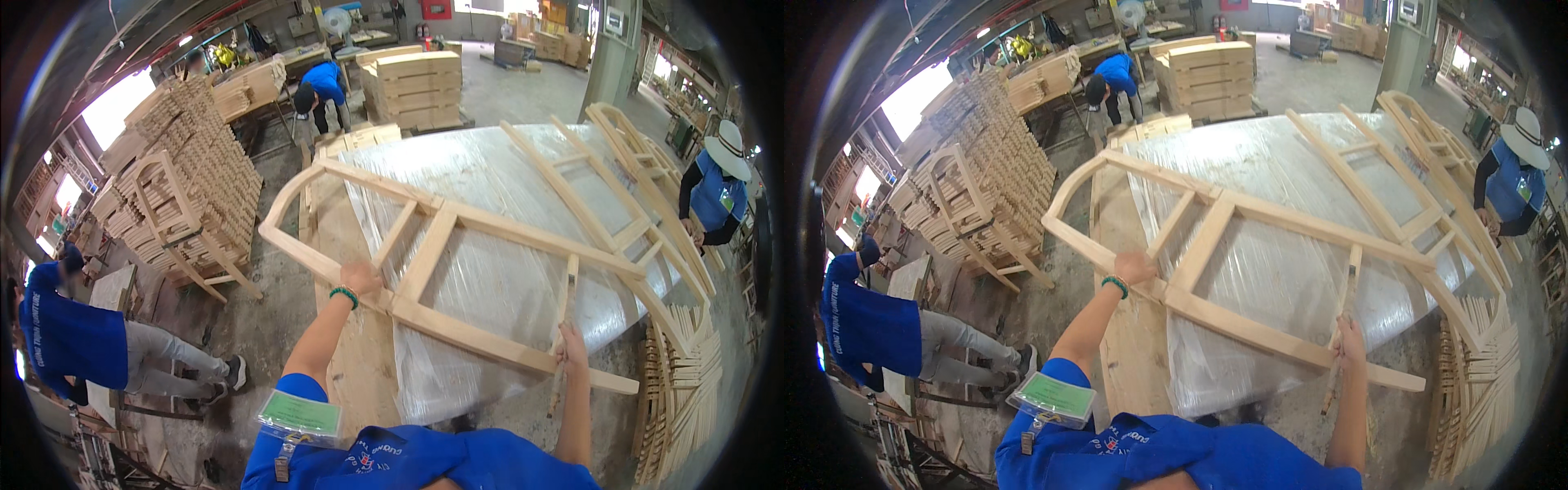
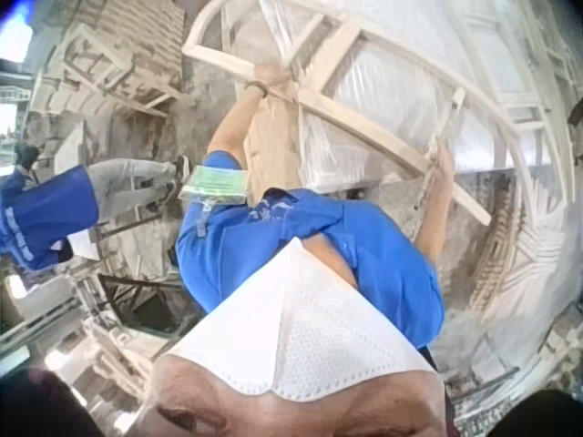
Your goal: The person sands the edges of wooden chair frames using a sanding block. They repeatedly pick up frames, sand multiple sides, and place them back on a plastic-covered workbench in a workshop.
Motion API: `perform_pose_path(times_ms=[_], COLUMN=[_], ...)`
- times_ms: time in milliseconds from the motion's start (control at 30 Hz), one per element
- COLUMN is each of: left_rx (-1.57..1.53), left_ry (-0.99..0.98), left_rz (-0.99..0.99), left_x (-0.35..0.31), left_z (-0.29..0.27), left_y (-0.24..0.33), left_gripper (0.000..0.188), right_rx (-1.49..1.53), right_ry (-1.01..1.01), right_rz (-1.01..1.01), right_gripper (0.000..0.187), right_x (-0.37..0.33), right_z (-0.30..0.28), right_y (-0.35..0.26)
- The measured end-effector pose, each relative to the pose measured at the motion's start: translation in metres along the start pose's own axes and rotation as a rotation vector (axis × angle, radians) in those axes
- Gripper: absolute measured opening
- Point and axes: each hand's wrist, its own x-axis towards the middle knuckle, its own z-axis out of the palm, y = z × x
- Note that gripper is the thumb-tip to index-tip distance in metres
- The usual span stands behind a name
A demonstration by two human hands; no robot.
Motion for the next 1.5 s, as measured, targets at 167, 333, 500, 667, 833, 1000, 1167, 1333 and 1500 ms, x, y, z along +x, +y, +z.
perform_pose_path(times_ms=[167,333,500,667,833,1000,1167,1333,1500], left_rx=[-0.027,-0.044,-0.433,-0.685,-0.585,-0.471,-0.563,-0.49,-0.478], left_ry=[-0.214,-0.381,-0.524,-0.529,-0.403,-0.359,0.176,0.038,0.076], left_rz=[0.044,0.116,-0.202,-0.384,-0.429,-0.222,0.289,0.313,0.242], left_x=[-0.044,-0.142,-0.242,-0.276,-0.261,-0.235,-0.176,-0.118,-0.108], left_z=[0.0,0.018,0.014,0.052,0.036,-0.006,0.013,0.053,0.063], left_y=[-0.028,-0.016,0.019,0.064,0.09,0.106,0.18,0.243,0.26], left_gripper=[0.042,0.035,0.04,0.052,0.059,0.046,0.037,0.059,0.06], right_rx=[0.02,-0.161,-0.37,-0.444,-0.137,0.29,0.313,0.303,0.406], right_ry=[0.082,0.053,-0.134,-0.372,-0.467,-0.439,-0.287,-0.318,-0.348], right_rz=[-0.031,-0.098,-0.268,-0.377,-0.493,-0.197,-0.113,0.179,0.294], right_gripper=[0.038,0.034,0.037,0.047,0.029,0.044,0.057,0.059,0.057], right_x=[-0.028,-0.05,0.027,0.111,0.092,0.025,-0.006,-0.031,-0.041], right_z=[0.005,-0.013,0.018,0.094,0.166,0.119,0.053,0.025,0.019], right_y=[-0.017,-0.062,-0.095,-0.143,-0.154,-0.12,-0.051,-0.006,0.028])
